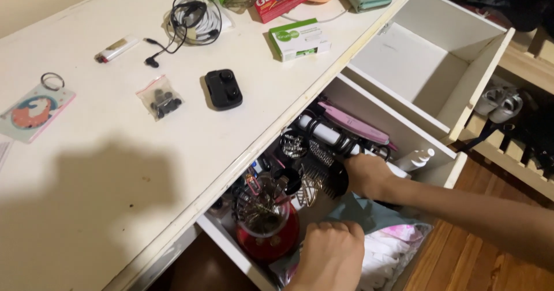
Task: The person opens a white dresser drawer and organizes its contents. They place hairpins into a small glass container, then gather pink and white packets from the dresser top and pack them into a patterned pouch. Finally, the pouch is placed into the drawer alongside other items.
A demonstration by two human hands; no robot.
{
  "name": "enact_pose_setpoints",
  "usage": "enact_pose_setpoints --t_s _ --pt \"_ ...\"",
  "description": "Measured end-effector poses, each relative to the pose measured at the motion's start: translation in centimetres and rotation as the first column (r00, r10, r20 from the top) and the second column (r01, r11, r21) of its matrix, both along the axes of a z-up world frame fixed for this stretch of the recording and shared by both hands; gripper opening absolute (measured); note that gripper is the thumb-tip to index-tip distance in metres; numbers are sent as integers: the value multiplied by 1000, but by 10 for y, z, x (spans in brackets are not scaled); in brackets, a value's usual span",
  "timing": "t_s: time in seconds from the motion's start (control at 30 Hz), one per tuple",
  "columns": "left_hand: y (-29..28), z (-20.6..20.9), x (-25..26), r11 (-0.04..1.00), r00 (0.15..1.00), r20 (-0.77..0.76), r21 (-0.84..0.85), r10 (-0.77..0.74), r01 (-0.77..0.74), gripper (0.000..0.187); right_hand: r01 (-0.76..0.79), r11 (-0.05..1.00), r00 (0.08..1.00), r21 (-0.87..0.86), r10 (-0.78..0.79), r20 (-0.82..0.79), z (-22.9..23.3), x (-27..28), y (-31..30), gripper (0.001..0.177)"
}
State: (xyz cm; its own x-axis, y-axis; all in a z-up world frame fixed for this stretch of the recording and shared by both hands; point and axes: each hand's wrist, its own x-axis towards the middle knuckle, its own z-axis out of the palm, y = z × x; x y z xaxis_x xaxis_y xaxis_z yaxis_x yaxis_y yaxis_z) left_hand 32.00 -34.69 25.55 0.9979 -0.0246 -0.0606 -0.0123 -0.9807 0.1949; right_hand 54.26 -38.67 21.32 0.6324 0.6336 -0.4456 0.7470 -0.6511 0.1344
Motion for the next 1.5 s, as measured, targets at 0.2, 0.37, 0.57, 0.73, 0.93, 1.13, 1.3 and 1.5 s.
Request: enact_pose_setpoints --t_s 0.2,0.37,0.57,0.73,0.93,1.13,1.3,1.5 --pt "5 13 -3 999 999 -7 -23 -39 38 36 75 997 997 30 -74 -15 15 -5 0 20" --pt "2 7 -2 1000 995 100 -1 26 -26 32 147 988 989 38 -146 -14 12 -2 -4 27" --pt "2 3 14 998 998 -7 1 68 -68 26 157 986 987 61 -159 28 41 -13 -2 42" --pt "2 -18 44 991 988 -90 26 130 -128 20 122 987 983 102 -134 124 38 -8 -4 45" --pt "18 -21 60 957 963 -15 -101 271 -271 17 115 990 993 84 -118 26 58 -2 -2 66" --pt "40 45 22 887 891 -388 -291 233 -359 21 75 997 966 30 -65 -250 82 15 -12 41" --pt "15 1 22 947 935 -249 -133 253 -292 29 -8 1000 964 10 11 -267 80 15 -8 36" --pt "12 9 19 979 973 -125 -47 194 -201 41 139 989 986 -58 -144 -90 111 -10 -8 45"
